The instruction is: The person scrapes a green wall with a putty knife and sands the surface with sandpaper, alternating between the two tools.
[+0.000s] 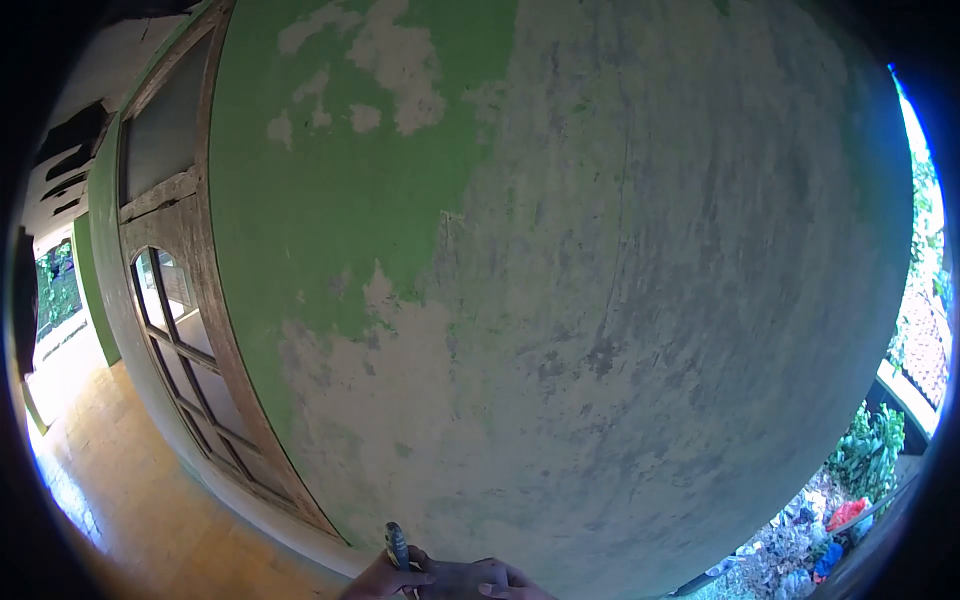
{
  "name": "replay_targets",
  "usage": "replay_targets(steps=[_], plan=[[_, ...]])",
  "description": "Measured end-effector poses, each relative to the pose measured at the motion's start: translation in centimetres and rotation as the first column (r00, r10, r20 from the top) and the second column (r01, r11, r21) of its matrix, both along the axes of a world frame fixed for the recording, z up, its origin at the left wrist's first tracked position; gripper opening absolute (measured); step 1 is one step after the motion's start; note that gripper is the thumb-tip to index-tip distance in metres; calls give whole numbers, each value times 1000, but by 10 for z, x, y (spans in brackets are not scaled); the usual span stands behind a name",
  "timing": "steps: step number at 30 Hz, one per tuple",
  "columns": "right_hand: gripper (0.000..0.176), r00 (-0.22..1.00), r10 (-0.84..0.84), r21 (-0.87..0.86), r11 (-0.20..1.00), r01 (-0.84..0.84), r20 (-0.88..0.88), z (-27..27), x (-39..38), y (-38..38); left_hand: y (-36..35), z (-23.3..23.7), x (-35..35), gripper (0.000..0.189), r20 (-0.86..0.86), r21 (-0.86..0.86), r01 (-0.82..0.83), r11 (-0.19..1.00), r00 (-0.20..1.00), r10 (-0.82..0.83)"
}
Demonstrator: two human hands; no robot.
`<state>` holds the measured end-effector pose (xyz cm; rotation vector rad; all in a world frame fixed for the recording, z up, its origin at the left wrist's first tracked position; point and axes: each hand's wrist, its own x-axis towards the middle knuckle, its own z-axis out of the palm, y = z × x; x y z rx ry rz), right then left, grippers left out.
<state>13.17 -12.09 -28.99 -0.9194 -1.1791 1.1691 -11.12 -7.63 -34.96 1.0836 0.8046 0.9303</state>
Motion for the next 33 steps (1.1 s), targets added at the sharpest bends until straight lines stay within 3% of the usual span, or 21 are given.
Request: replay_targets(steps=[4,10,12,14,15,16,17,18,19,20,21,23,25,31,33], plan=[[4,998,-69,63,996,68,4,35,-5,-2,9,-25,-5,55,129,33,47,998,990,-51],[4,989,-147,157,977,142,24,85,-15,-4,9,3,-3,29,7,317,-7,948,1000,5],[4,985,-169,187,969,160,31,97,-19,-4,8,14,-4,37,47,78,14,997,999,-18],[4,981,-190,216,960,177,39,106,-24,-11,4,23,-5,38,68,46,-37,998,997,33],[35,993,95,320,941,-114,74,99,10,-5,3,25,-6,39,83,11,-85,996,993,83],[43,942,2,582,786,-209,335,122,31,1,6,17,-8,39,87,11,-83,997,993,81],[48,945,-65,718,668,-197,319,148,43,12,13,2,-12,40,90,38,-83,996,993,79],[59,923,-224,881,432,-193,312,190,40,16,17,-6,-15,40,93,66,-83,994,993,77],[45,474,-824,944,327,-50,310,206,67,7,18,-13,-17,40,94,67,-82,994,993,75],[46,362,-913,961,246,128,186,229,68,11,18,-17,-19,40,106,91,-92,992,991,82],[44,398,-902,971,222,92,169,268,62,13,18,-20,-21,40,117,116,-103,988,989,89],[41,191,-981,999,33,-7,33,321,66,28,19,-24,-25,40,123,92,-99,991,989,87],[39,113,-994,999,-1,-49,4,360,61,40,16,-21,-27,40,129,67,-97,993,988,88],[44,169,-986,991,-39,-126,-17,431,37,100,10,-24,-27,39,131,72,-133,988,984,123],[41,152,-988,987,-23,-158,2,439,26,119,9,-21,-28,38,66,-3,-119,993,991,119]])
